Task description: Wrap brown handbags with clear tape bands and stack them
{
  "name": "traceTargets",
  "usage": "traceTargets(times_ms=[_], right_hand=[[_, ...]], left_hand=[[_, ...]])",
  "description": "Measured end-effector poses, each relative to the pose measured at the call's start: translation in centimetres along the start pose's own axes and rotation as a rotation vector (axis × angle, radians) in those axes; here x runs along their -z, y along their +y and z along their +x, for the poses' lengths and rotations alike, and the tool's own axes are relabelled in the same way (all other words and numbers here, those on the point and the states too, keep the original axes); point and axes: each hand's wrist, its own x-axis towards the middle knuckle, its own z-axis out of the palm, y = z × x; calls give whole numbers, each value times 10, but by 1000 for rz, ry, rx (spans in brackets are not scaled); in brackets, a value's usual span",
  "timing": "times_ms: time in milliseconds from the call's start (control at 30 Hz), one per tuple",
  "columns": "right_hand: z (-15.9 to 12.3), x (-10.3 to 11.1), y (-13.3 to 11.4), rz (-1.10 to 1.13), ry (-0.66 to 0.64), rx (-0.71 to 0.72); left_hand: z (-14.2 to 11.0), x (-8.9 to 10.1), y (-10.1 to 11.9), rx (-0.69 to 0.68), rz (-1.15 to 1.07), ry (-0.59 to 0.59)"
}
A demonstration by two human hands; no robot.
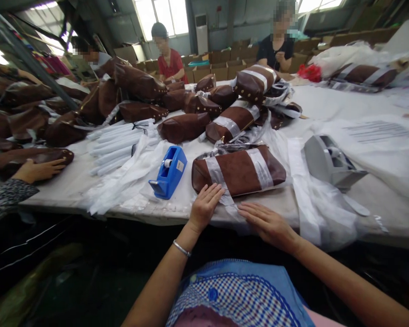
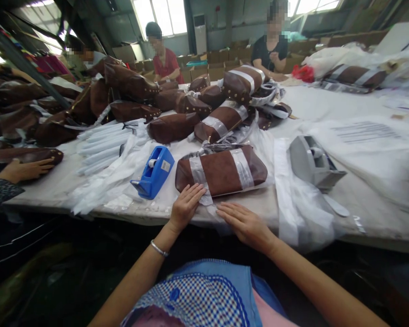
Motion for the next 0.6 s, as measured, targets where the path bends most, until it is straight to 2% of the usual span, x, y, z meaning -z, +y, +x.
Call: traceTargets(times_ms=[67,133,267,400,600], right_hand=[[-19,-5,-6,-35,-122,-25],[-28,-13,-8,-49,-162,-36],[-18,-32,-5,-8,-21,8],[1,-42,-11,30,128,81],[4,-50,-31,59,155,114]], left_hand=[[-1,0,0,5,-5,-7],[-1,0,0,3,-8,0],[0,0,0,-4,-11,14],[0,1,0,-6,-8,3],[1,2,-1,-5,-14,22]])
